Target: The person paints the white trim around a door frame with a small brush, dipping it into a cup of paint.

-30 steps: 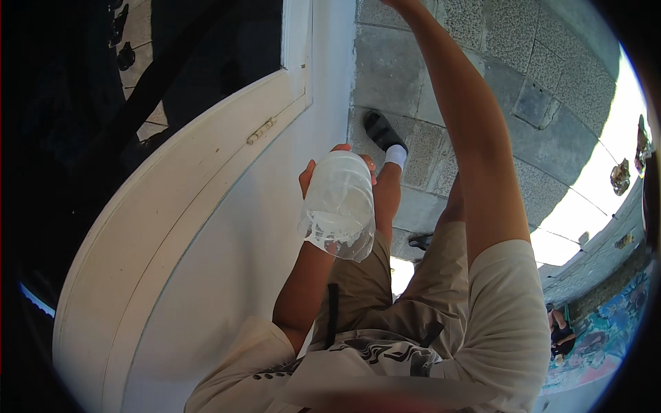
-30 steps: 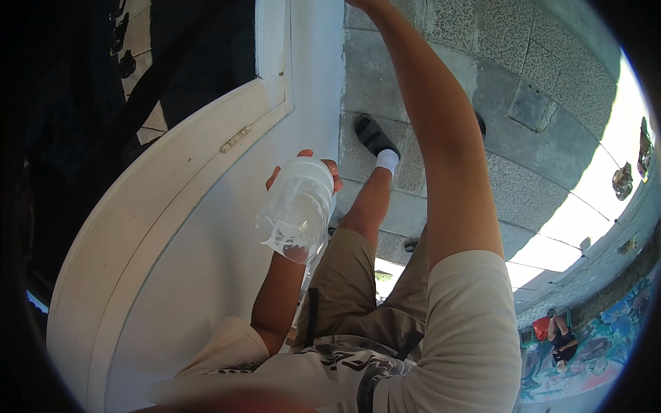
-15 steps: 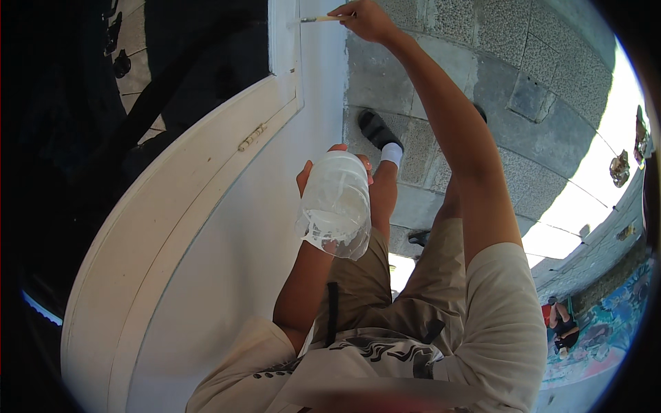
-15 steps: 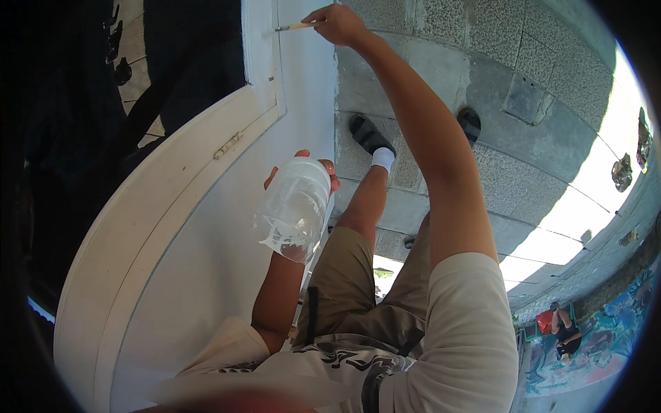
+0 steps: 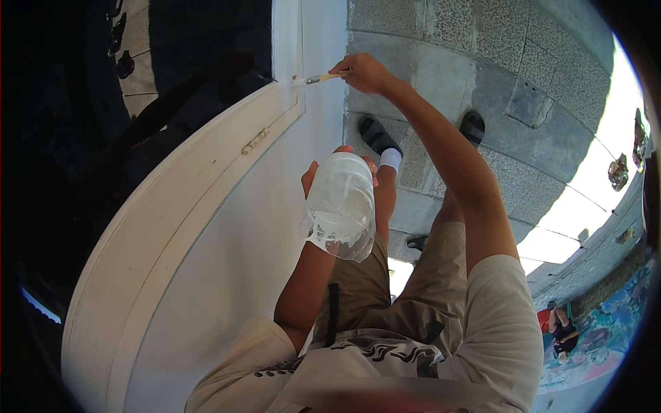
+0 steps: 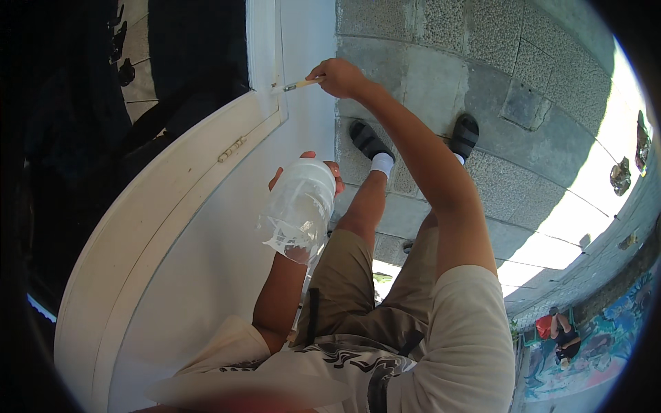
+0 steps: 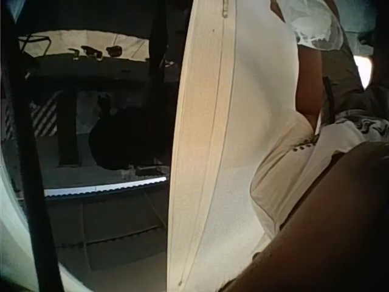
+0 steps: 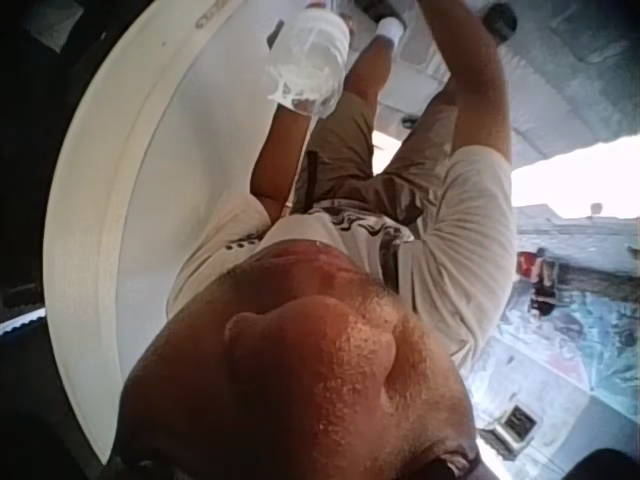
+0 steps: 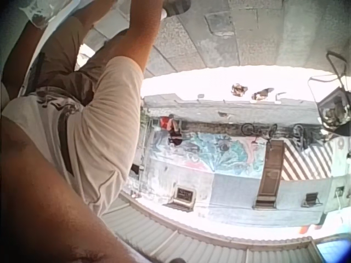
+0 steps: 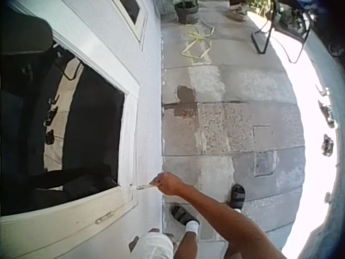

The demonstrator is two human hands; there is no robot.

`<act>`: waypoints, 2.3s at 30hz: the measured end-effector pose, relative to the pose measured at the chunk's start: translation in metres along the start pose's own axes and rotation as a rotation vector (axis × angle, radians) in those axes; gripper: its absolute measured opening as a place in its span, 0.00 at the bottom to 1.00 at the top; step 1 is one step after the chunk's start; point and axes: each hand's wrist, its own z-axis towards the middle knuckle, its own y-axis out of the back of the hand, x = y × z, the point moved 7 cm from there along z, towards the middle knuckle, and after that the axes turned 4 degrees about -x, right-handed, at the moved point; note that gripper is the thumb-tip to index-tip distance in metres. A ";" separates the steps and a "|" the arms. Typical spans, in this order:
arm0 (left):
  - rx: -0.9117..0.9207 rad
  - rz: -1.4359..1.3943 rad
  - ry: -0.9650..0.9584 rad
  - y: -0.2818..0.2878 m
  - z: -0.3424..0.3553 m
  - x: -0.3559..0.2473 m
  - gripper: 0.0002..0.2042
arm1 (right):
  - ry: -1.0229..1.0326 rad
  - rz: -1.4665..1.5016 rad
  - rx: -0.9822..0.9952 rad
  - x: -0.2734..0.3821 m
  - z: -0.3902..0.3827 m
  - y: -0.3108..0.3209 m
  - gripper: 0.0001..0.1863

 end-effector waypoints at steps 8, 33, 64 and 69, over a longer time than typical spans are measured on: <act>0.019 -0.047 0.014 -0.001 0.004 0.009 0.26 | 0.001 0.063 -0.339 -0.024 0.087 0.098 0.18; 0.023 -0.068 0.002 0.008 -0.005 0.003 0.27 | -0.133 0.029 -0.321 -0.006 0.048 0.058 0.18; 0.023 -0.100 -0.034 0.008 -0.016 0.006 0.27 | -0.139 0.141 -0.128 -0.001 -0.057 -0.052 0.18; -0.071 -0.082 -0.066 0.018 -0.020 0.006 0.31 | -0.107 0.007 0.067 -0.001 -0.025 -0.033 0.19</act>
